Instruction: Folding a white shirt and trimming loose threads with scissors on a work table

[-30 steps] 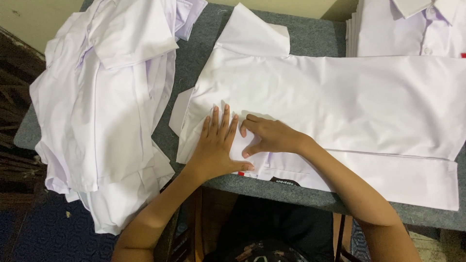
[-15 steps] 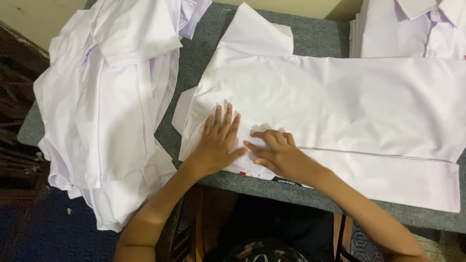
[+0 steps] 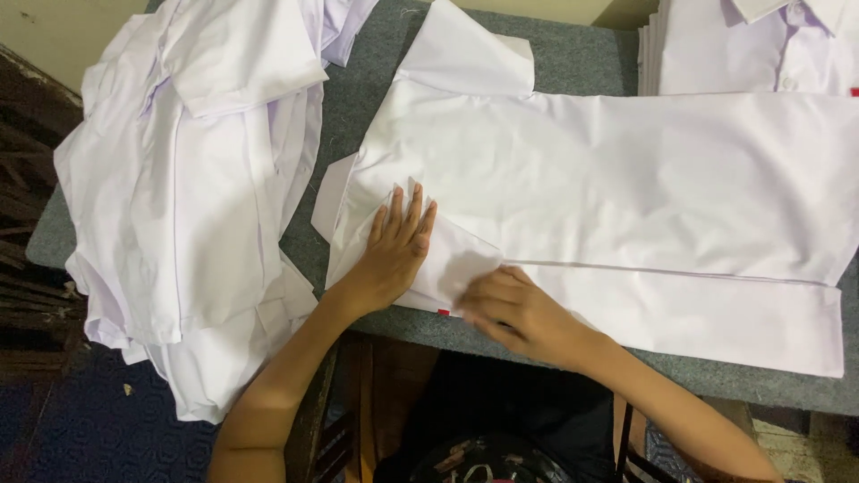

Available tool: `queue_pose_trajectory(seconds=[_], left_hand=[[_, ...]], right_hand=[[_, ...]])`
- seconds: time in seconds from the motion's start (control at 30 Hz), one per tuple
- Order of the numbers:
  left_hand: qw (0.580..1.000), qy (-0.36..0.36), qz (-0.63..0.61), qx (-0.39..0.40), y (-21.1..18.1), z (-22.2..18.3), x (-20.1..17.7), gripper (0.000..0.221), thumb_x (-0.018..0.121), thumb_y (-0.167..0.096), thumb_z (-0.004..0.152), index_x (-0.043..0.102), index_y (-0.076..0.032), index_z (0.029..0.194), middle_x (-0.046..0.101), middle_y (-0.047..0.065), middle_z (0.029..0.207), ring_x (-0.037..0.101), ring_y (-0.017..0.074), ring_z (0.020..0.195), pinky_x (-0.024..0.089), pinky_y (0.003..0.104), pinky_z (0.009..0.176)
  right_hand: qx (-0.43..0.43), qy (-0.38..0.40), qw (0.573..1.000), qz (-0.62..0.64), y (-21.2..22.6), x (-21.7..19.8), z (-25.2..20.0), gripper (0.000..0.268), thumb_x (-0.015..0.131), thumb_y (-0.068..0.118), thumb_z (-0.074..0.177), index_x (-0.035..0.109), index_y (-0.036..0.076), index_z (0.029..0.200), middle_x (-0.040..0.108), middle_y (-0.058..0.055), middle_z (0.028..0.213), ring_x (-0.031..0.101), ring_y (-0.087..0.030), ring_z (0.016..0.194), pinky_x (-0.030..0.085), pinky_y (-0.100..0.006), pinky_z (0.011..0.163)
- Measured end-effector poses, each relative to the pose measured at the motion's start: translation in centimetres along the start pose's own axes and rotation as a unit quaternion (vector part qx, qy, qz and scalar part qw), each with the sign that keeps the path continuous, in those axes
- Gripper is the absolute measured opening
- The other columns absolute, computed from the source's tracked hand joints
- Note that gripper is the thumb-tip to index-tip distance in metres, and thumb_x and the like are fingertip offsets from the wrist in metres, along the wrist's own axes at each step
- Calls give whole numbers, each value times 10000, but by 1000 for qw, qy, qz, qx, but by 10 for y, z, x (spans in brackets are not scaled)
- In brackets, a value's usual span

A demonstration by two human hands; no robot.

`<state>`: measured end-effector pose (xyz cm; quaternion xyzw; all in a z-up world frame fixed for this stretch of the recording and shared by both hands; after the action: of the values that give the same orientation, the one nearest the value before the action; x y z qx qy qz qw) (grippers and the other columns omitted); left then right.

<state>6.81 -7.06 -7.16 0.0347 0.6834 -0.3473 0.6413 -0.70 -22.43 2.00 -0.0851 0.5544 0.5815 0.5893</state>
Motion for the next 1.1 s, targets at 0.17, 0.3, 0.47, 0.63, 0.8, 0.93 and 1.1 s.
queue_pose_trajectory(seconds=[0.17, 0.3, 0.47, 0.63, 0.8, 0.93, 1.1], left_hand=[[1000, 5, 3, 5, 1, 1, 1, 594, 80, -326, 1106, 78, -94, 1654, -77, 186, 1708, -95, 424, 1556, -87, 540, 1218], [999, 16, 37, 0, -7, 0, 0, 599, 94, -337, 1102, 38, -112, 1653, -144, 195, 1697, -140, 439, 1546, -92, 565, 1203], [997, 25, 73, -20, -9, 2, 0, 599, 119, -354, 1110, 44, -107, 1651, -121, 204, 1697, -118, 449, 1544, -64, 567, 1206], [998, 48, 20, -29, -7, 1, -7, 601, 64, -342, 1095, 36, -125, 1655, -144, 170, 1703, -139, 420, 1548, -98, 539, 1210], [997, 64, -12, -30, -3, 1, -6, 616, 16, -365, 1092, 55, -123, 1657, -122, 177, 1707, -107, 448, 1545, -51, 558, 1214], [998, 53, -12, -33, -9, 0, -9, 631, -8, -414, 1086, 69, -156, 1657, -95, 165, 1710, -91, 448, 1546, -36, 573, 1207], [983, -78, 165, -12, -12, 1, -9, 562, 187, -461, 1097, 268, -314, 1633, 170, 137, 1691, 224, 448, 1504, 216, 558, 1145]], right_hand=[[22, 34, 960, -278, -22, 50, 2, 595, 421, 495, 1040, 485, 73, 1455, 467, -173, 1521, 396, -330, 1446, 285, -617, 1117], [14, 65, 933, -353, -17, 68, -4, 711, 412, 588, 983, 354, 196, 1573, 284, -196, 1647, 240, -363, 1536, 234, -659, 1148], [7, 108, 958, -265, -13, 53, -4, 691, 424, 686, 897, 509, 286, 1454, 252, -226, 1647, 199, -388, 1540, 165, -651, 1173], [-18, 152, 981, -122, -3, 37, -1, 550, 493, 666, 899, 658, 355, 1320, 227, -252, 1641, 141, -454, 1523, 100, -698, 1148], [-20, 43, 983, -177, -7, 37, -3, 482, 553, 412, 1003, 555, 213, 1442, 395, -153, 1598, 296, -373, 1510, 191, -670, 1144], [-71, 55, 987, -136, 17, 29, -5, 311, 609, 411, 963, 728, 215, 1172, 473, -143, 1549, 373, -355, 1472, 166, -741, 1112], [-62, -21, 979, -194, 12, 18, -30, 333, 523, 309, 1042, 654, 168, 1314, 608, -112, 1433, 561, -270, 1343, 284, -595, 1162]])
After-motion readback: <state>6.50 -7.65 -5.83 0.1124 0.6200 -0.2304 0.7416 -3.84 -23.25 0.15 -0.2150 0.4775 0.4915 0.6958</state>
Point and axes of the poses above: each hand's wrist, its own z-axis towards the middle knuckle, its own x-axis out of the palm, y = z × x, the point moved 8 cm from there along z, towards the middle knuckle
